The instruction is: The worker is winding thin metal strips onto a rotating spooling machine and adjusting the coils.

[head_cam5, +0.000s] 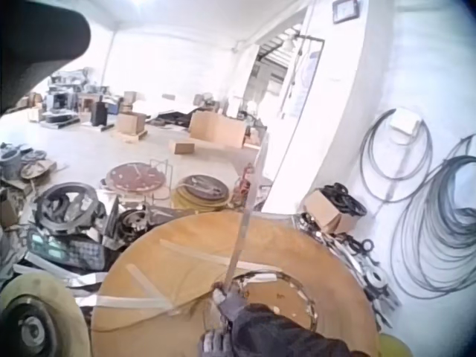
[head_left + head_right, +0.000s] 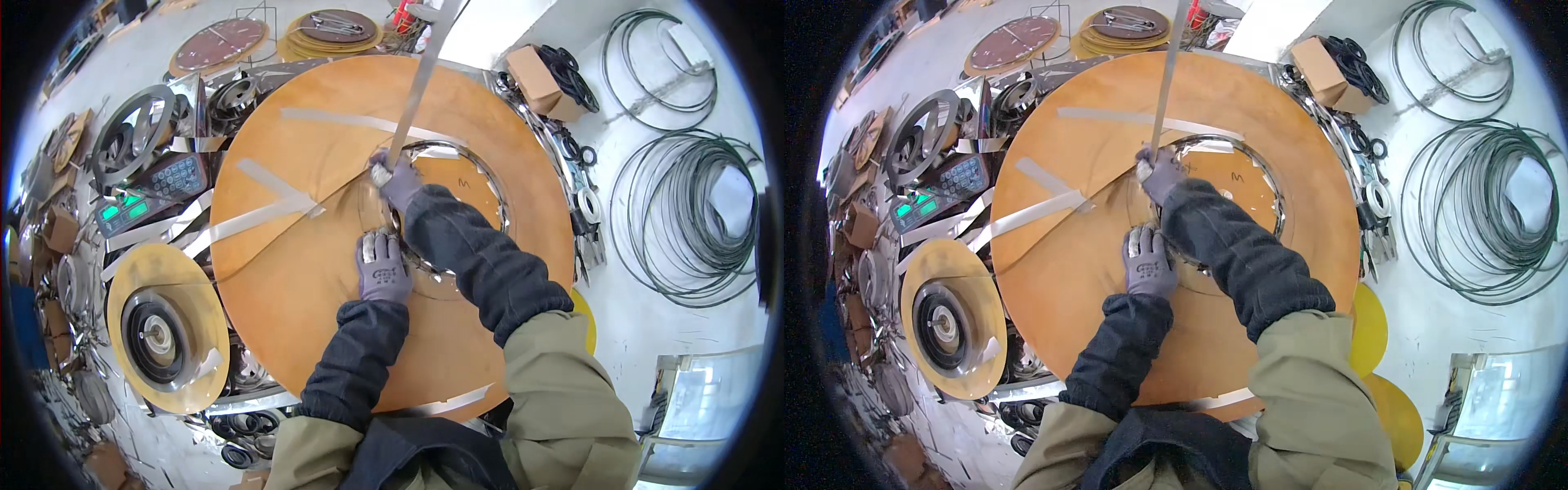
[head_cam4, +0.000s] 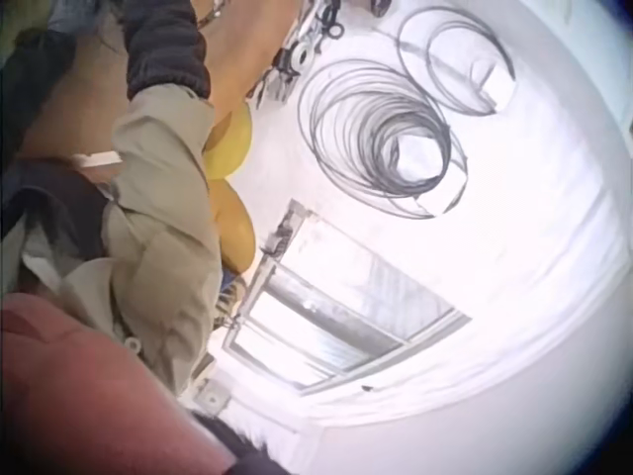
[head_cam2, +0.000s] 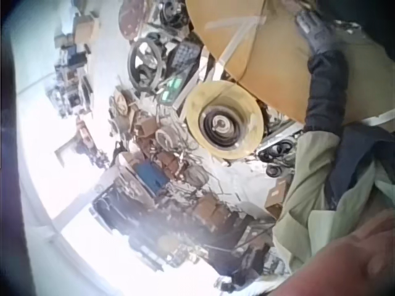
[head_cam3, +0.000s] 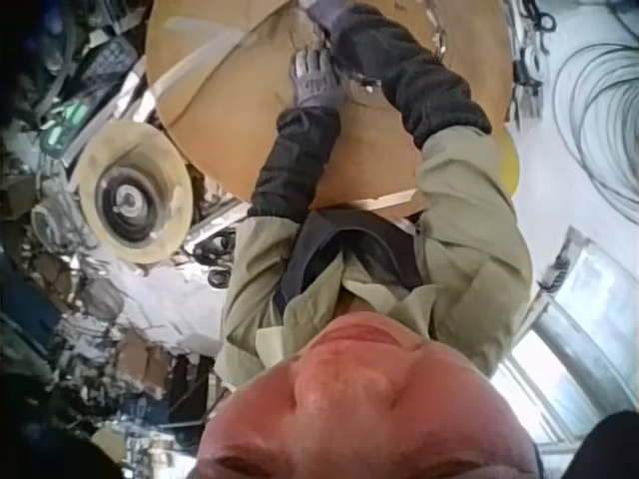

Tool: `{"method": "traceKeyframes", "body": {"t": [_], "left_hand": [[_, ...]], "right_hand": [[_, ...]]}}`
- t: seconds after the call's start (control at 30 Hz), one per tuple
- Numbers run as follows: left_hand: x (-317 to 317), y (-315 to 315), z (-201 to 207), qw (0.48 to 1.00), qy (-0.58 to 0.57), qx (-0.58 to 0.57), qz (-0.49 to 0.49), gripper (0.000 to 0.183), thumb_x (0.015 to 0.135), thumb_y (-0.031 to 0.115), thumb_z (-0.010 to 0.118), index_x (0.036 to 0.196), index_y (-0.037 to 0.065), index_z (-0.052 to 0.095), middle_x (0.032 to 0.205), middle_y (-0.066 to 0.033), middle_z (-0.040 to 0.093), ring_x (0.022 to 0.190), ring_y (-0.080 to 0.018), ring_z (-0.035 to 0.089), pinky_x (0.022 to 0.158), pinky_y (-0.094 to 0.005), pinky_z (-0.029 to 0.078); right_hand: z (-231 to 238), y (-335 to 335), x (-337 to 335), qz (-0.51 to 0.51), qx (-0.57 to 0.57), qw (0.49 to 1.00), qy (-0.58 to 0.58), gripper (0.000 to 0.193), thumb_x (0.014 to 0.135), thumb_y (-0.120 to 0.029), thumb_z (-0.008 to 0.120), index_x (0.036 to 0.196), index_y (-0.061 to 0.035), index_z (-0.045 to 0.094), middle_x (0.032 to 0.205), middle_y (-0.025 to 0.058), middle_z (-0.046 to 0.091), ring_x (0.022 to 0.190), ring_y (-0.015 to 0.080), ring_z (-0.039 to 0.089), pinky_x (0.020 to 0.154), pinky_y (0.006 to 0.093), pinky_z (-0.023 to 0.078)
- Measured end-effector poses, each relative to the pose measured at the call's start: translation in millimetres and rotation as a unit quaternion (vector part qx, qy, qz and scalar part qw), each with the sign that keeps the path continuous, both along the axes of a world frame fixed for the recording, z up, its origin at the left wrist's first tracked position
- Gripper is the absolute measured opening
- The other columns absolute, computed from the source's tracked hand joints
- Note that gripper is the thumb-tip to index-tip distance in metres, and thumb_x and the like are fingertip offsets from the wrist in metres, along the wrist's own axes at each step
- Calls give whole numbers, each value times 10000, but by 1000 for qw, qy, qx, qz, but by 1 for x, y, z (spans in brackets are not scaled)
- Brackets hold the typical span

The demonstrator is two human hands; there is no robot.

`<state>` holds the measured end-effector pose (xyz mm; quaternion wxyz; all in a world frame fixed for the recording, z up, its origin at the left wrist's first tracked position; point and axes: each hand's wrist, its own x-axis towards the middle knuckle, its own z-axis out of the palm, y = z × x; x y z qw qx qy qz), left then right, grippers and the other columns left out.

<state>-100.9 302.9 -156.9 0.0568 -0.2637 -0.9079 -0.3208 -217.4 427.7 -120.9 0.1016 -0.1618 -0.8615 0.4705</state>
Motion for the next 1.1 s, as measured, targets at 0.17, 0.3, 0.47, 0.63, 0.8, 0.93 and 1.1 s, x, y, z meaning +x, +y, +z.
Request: {"method": "traceKeyframes", "body": {"t": [0.17, 0.3, 0.47, 0.63, 0.8, 0.93, 1.1], "left_hand": [[3, 5, 10, 1000, -5, 20, -16, 473, 715, 175, 580, 1146, -9, 512, 1268, -167, 458, 1222, -352, 364, 1065, -494, 221], [-1, 2, 8, 1000, -12, 7, -4, 430, 741, 160, 561, 1130, -17, 517, 1266, -168, 459, 1226, -354, 359, 1063, -497, 223], [-4, 2, 15, 1000, -16, 2, -18, 428, 740, 160, 561, 1127, -19, 516, 1258, -169, 462, 1227, -360, 352, 1060, -498, 225], [-14, -5, 19, 999, -21, -19, -34, 440, 742, 171, 552, 1138, -15, 508, 1260, -168, 455, 1232, -363, 344, 1056, -500, 225], [-27, -5, 22, 997, -17, -30, -68, 438, 750, 167, 540, 1147, -13, 505, 1259, -173, 451, 1231, -364, 345, 1053, -486, 231], [-49, -9, 15, 995, -15, -40, -95, 440, 734, 176, 554, 1135, 0, 520, 1259, -160, 459, 1233, -350, 346, 1060, -471, 228], [-89, -19, 4, 992, -15, -21, -126, 456, 738, 184, 565, 1158, 13, 519, 1276, -166, 458, 1219, -348, 371, 1047, -465, 251]], "right_hand": [[-2, 50, -34, -59, 136, 989, -6, 288, 803, -294, 611, 974, -63, 599, 864, 151, 622, 843, 277, 615, 765, 376, 475], [17, 56, -43, -64, 65, 996, 10, 399, 698, -231, 766, 942, -8, 544, 798, 90, 569, 771, 192, 567, 692, 329, 472], [29, 79, -47, -102, 14, 995, -7, 547, 672, -298, 793, 1063, 2, 555, 948, 141, 626, 876, 247, 596, 783, 361, 472], [39, 105, -47, -147, 58, 987, 16, 570, 668, -315, 789, 1090, -3, 566, 982, 143, 641, 904, 273, 605, 813, 355, 462], [38, 136, -46, -222, 95, 968, 61, 453, 692, -292, 775, 996, -2, 606, 836, 103, 643, 746, 222, 604, 695, 337, 475], [73, 143, -16, -225, 100, 960, 133, 352, 695, -297, 766, 797, -10, 588, 635, 55, 562, 539, 157, 534, 516, 311, 436], [90, 162, 88, -277, 54, 957, 71, 373, 750, -380, 674, 820, -23, 591, 689, 76, 563, 667, 172, 551, 615, 326, 435]]}}
